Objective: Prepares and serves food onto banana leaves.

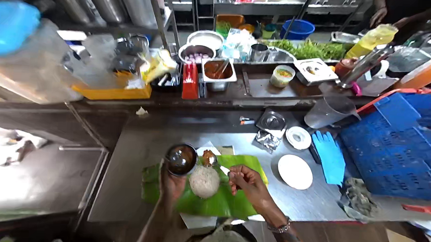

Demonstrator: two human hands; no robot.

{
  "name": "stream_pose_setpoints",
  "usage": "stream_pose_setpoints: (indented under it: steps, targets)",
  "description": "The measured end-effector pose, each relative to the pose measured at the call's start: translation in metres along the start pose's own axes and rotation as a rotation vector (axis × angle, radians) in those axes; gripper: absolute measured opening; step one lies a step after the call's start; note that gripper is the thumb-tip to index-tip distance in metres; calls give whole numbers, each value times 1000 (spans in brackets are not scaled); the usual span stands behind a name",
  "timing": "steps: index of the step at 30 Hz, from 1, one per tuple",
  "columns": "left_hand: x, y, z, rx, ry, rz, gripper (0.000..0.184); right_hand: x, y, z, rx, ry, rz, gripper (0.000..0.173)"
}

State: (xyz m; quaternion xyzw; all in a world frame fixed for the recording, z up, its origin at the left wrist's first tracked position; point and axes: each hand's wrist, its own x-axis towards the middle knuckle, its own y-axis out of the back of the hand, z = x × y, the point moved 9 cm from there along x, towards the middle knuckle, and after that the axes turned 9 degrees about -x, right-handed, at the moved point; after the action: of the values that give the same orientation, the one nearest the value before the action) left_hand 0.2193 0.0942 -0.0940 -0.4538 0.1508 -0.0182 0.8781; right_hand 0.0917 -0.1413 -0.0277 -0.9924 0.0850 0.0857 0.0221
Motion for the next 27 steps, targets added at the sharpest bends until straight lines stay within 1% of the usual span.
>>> stream_pose_setpoints:
  steps: [1, 3, 5, 7, 8, 9, 11, 12, 14, 16, 18, 19, 20, 22, 24, 26, 27]
  targets:
    - [-1, 7, 11, 9, -26, -10, 54, -6, 2, 4, -93, -12, -4, 18]
    - [-4, 21, 35, 10, -88, -45, 59, -24, 4, 8, -352, 47, 32, 10]
    - [-9, 39, 57, 42, -116, -17, 63, -47, -4, 3, -666, 190, 132, 8]
    - [-17, 54, 75, 79, -141, 17, 68, -69, -18, 8, -871, 407, 182, 12]
    - [-22, 60, 82, 92, -158, 32, 70, -74, -27, 29, -961, 483, 151, 13]
    - [-26, 66, 87, 102, -178, 54, 71, -73, -35, 63, -1070, 510, 88, 16]
    - [-35, 79, 89, 99, -182, 85, 74, -70, -43, 138, -1221, 454, -75, 21]
    - [-38, 84, 87, 87, -182, 103, 74, -66, -40, 154, -1248, 447, -89, 21]
    - [-41, 89, 84, 67, -178, 130, 74, -58, -32, 147, -1233, 469, -14, 19]
    - [-51, 92, 77, 60, -144, 138, 72, -61, -23, 135, -1136, 409, 46, 17]
    - [-53, 89, 65, 33, -109, 147, 71, -52, -7, 115, -917, 309, 138, 15]
    - [-55, 87, 56, -5, -87, 154, 71, -48, -2, 101, -771, 272, 189, 11]
    - [-57, 83, 45, -51, -56, 162, 72, -45, -2, 86, -633, 248, 210, 7]
    - [-61, 67, 17, -117, 24, 173, 72, -37, -11, 52, -448, 237, 180, 4]
    - [-62, 41, -13, -86, 122, 164, 69, -24, -27, 25, -386, 202, 89, 10]
    - [-59, 12, -40, -83, 198, 146, 67, -9, -32, 8, -381, 151, 30, 30]
    - [-56, -1, -51, -94, 229, 151, 66, -3, -26, 4, -391, 143, 40, 42]
